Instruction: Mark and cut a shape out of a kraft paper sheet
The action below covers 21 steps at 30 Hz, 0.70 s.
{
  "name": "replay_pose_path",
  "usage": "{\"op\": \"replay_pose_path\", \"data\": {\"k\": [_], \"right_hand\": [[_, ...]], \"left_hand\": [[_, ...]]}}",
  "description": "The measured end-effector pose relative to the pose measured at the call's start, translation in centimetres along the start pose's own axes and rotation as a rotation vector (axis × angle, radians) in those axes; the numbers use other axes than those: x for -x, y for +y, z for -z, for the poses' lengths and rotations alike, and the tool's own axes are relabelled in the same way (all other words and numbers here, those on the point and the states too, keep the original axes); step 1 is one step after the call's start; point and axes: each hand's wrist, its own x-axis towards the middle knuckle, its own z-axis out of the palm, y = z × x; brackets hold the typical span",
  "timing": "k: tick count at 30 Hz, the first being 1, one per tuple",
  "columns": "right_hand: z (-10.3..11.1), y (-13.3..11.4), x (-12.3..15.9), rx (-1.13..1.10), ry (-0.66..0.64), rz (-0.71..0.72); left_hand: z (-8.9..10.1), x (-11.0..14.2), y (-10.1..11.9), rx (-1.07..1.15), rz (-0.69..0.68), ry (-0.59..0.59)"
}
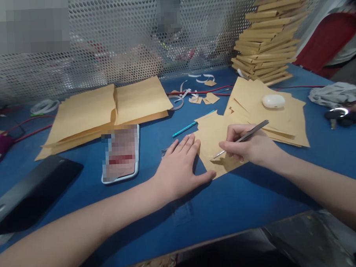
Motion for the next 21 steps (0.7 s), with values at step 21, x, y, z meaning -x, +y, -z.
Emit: {"op": "replay_pose_path", "data": {"k": [21], "right_hand": [[0.50, -0.03, 0.08, 0.021, 0.005, 0.029]], "left_hand": [[-0.08, 0.03, -0.08, -0.001, -0.007, 0.002]]}}
